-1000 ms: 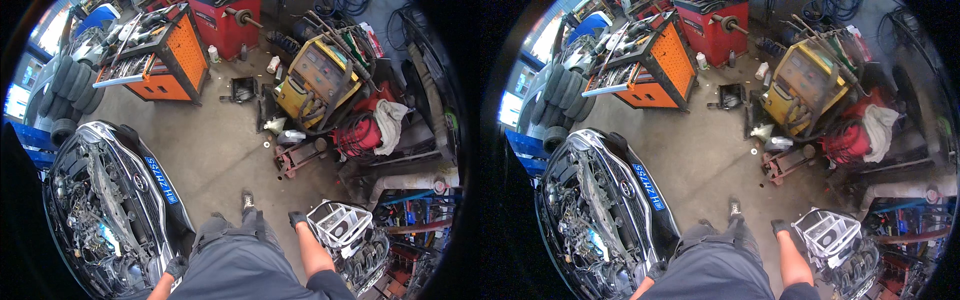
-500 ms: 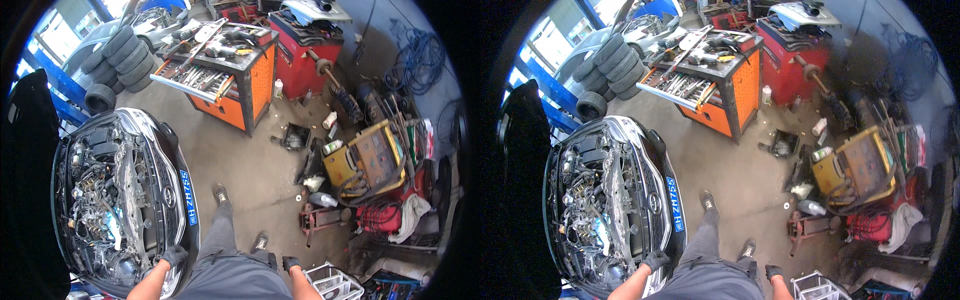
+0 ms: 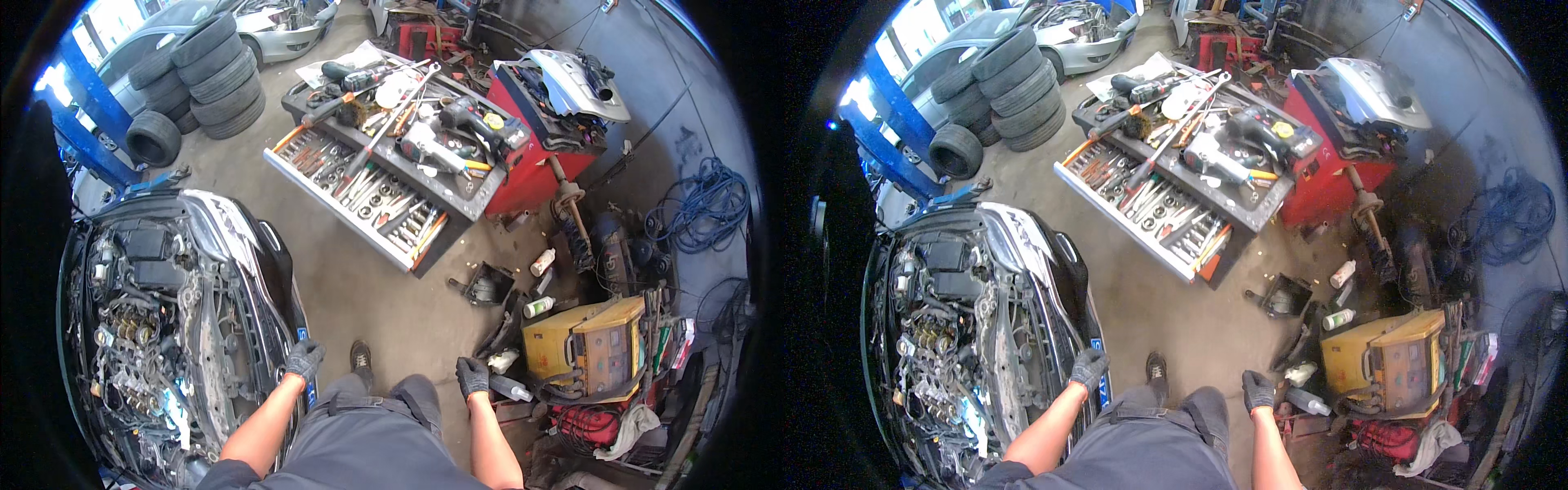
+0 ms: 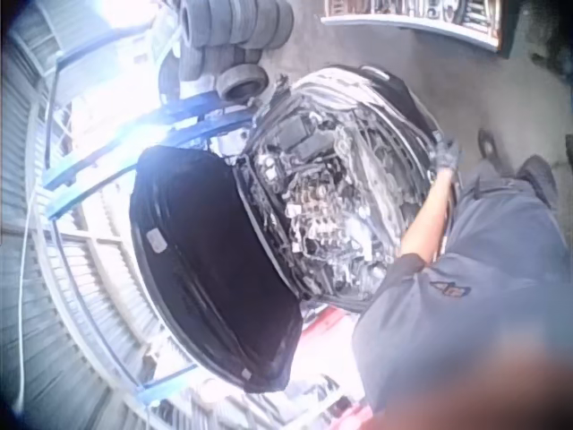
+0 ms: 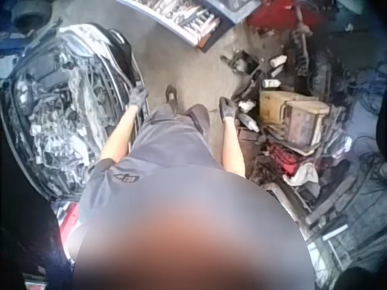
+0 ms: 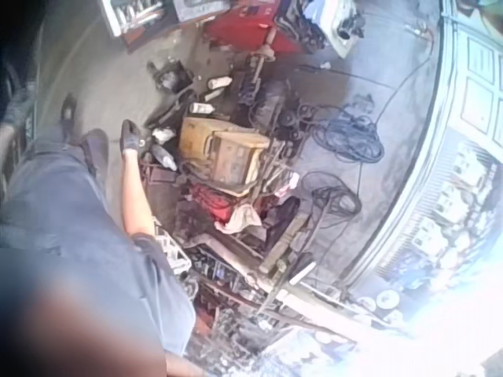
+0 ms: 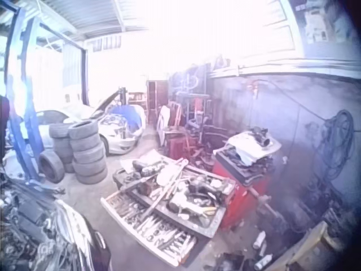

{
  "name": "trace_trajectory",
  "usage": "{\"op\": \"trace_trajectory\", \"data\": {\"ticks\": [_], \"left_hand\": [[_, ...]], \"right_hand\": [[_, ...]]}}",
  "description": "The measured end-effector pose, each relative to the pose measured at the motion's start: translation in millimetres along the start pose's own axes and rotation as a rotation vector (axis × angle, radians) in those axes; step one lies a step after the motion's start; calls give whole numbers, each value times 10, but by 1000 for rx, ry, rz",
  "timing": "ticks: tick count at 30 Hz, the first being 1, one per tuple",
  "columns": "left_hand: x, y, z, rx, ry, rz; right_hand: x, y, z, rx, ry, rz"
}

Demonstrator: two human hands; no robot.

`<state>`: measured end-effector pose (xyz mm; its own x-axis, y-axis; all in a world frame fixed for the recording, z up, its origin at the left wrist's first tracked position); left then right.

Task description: The person works on a car engine with the hood open, using a marker to mark components and a light to illuminate the engine bay. They retrieve a tool from a cart and continue working on the engine.

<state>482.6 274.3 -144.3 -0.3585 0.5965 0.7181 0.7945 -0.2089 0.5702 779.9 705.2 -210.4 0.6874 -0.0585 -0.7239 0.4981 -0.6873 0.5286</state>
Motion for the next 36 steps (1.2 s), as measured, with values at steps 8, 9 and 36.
{"op": "trace_trajectory", "data": {"ticks": [8, 9, 36], "left_hand": [[1610, -1168, 393, -9, 120, 198], [1794, -1257, 469, -13, 276, 156], [3082, -1682, 436, 121, -62, -66]], "right_hand": [[-2328, -575, -276, 232, 60, -318], [-2631, -640, -329, 282, 112, -445], [-5269, -2766, -509, 177, 658, -869]]}}
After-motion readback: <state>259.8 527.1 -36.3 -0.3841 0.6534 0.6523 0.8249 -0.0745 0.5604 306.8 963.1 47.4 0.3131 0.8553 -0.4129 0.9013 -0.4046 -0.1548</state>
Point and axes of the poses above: each hand's wrist, its own y-axis away from the middle knuckle, its own z-axis out of the palm, x = y × z, the point moved 3 cm from there along -y, towards the middle knuckle
